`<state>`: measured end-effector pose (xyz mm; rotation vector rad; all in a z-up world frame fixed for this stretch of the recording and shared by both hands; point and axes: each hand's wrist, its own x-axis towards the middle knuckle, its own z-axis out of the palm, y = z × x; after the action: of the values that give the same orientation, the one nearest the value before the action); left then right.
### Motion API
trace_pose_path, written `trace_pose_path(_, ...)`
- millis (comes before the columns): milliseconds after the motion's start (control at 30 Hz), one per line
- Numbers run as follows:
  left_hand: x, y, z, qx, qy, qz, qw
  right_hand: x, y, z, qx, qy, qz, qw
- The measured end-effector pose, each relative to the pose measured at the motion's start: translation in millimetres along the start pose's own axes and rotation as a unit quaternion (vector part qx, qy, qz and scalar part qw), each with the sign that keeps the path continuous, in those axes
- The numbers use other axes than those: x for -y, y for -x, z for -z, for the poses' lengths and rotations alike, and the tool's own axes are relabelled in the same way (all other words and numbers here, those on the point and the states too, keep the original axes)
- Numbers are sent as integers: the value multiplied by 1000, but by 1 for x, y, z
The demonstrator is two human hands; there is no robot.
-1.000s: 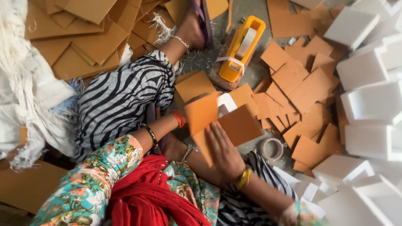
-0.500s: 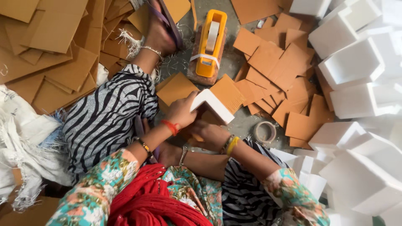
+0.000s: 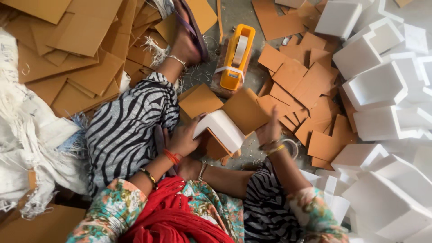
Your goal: The person sits on the floor and assembles small cardboard boxes by inserting white foam inserts into the cardboard structure. They use a handheld tape dispenser to secure the seams of the boxes. The person repeatedly picks up foam pieces and cardboard, folds the cardboard around the foam, and tapes the edges to form a finished box.
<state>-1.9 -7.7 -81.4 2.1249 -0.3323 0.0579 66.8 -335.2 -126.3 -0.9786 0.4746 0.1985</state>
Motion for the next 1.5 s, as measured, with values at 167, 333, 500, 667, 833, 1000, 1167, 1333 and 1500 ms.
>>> trace_pose_path(167, -5, -3, 6, -14, -23, 93, 995, -47, 58, -59, 34, 265, 228, 936)
trace_pose_path(333, 5, -23, 2, -44, -64, 77, 994, -65, 61, -104, -51, 295, 321, 899)
trace_pose_path(500, 18, -71, 13, 129, -99, 168, 972, -76, -18, -97, -64, 289, 278, 914)
trace_pose_path(667, 40, -100, -2, 12, 63, -55, 996, -69, -35, -90, 24, 211, 182, 960)
trace_pose_path(833, 41, -96, -11, 0, 62, -18, 998, 4, -51, -97, 75, 78, 129, 986)
trace_pose_path(1000, 35, -97, -6, -12, 61, -36, 997, 52, -106, -119, -30, 460, 138, 877)
trace_pose_path(1167, 30, -103, -4, -28, 57, -2, 998, 43, -41, -119, -66, 473, 229, 848)
trace_pose_path(1333, 30, -112, -6, -30, 31, 27, 999, -55, 44, -84, -124, 360, 129, 916)
trace_pose_path(1500, 38, -115, -4, -11, 59, -7, 998, -72, -16, -52, -109, 575, 153, 797)
